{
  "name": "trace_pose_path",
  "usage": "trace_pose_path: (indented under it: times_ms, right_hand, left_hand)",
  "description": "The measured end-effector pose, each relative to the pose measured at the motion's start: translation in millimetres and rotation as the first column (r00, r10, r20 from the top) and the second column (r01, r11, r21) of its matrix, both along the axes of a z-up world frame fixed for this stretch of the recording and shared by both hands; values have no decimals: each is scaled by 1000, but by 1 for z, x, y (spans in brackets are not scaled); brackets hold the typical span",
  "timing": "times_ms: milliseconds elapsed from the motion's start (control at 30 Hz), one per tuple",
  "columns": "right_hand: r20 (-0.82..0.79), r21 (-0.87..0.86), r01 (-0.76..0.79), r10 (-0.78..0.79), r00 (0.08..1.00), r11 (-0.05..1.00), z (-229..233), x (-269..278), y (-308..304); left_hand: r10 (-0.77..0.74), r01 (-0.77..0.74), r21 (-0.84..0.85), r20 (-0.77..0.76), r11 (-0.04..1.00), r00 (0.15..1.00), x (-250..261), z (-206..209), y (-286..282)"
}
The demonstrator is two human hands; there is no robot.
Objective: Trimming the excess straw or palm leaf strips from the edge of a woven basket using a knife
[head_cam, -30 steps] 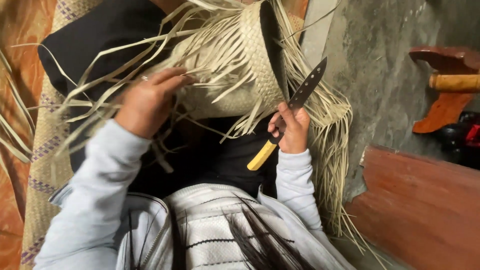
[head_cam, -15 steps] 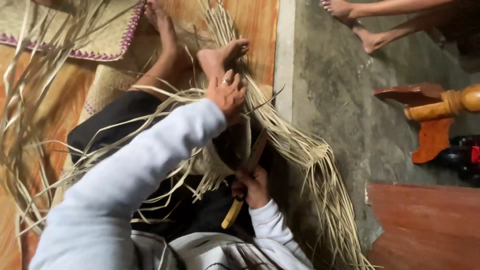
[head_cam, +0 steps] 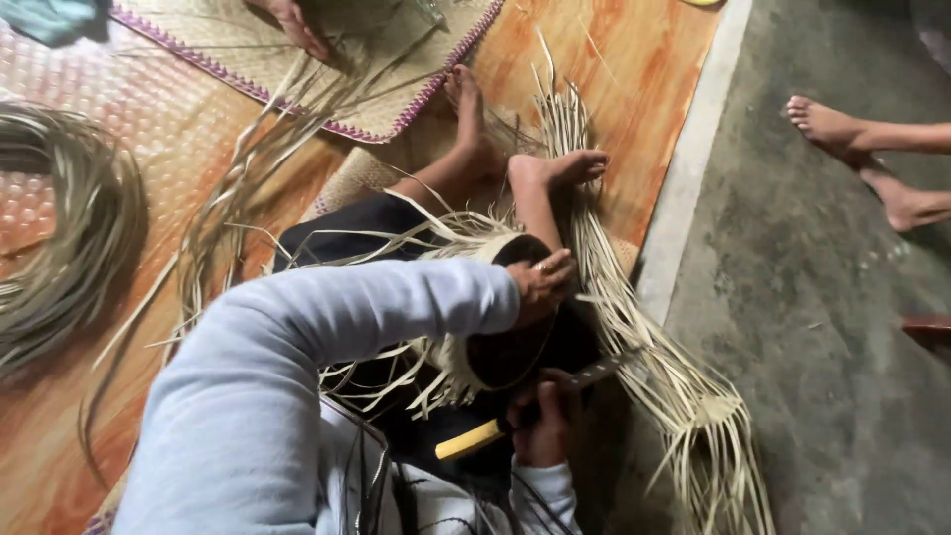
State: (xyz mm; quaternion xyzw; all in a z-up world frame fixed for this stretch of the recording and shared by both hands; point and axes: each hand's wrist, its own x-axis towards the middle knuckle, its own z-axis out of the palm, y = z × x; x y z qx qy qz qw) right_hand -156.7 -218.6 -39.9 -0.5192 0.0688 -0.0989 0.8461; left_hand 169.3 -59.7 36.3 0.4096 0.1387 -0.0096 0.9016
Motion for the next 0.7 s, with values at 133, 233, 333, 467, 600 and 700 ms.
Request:
trace_pose_path:
  times_ms: [133,233,333,467,600,700]
  right_hand:
    - [57,66,164,-168,984,984,-8,-1,-34]
    - [92,154,173,-188,978,973,-18,-3,-54]
    - [65,147,197,-208,976,969,-19,0,-50]
    - [185,166,112,-142,972,980,-6,3,-34]
    - [199,196,67,-107,974,978,-10,5,-36]
    - [231,262,1,-64,971,965,-13,4,-38]
  left_hand:
    - [-396,-80,688,505,722,767,-97,-15,-16]
    - [-828,-469,843,446,262,339,-173,-27,-22]
    - [-935,-525,851,164,-28,316,-192,-27,-19]
    - [-838,-496,824,49,-273,543,-198,-70,-16]
    - [-806,146,908,-417,-394,420,-172,-127,-20]
    - [-757,541,839,-317,58,572,-113,-208,-29]
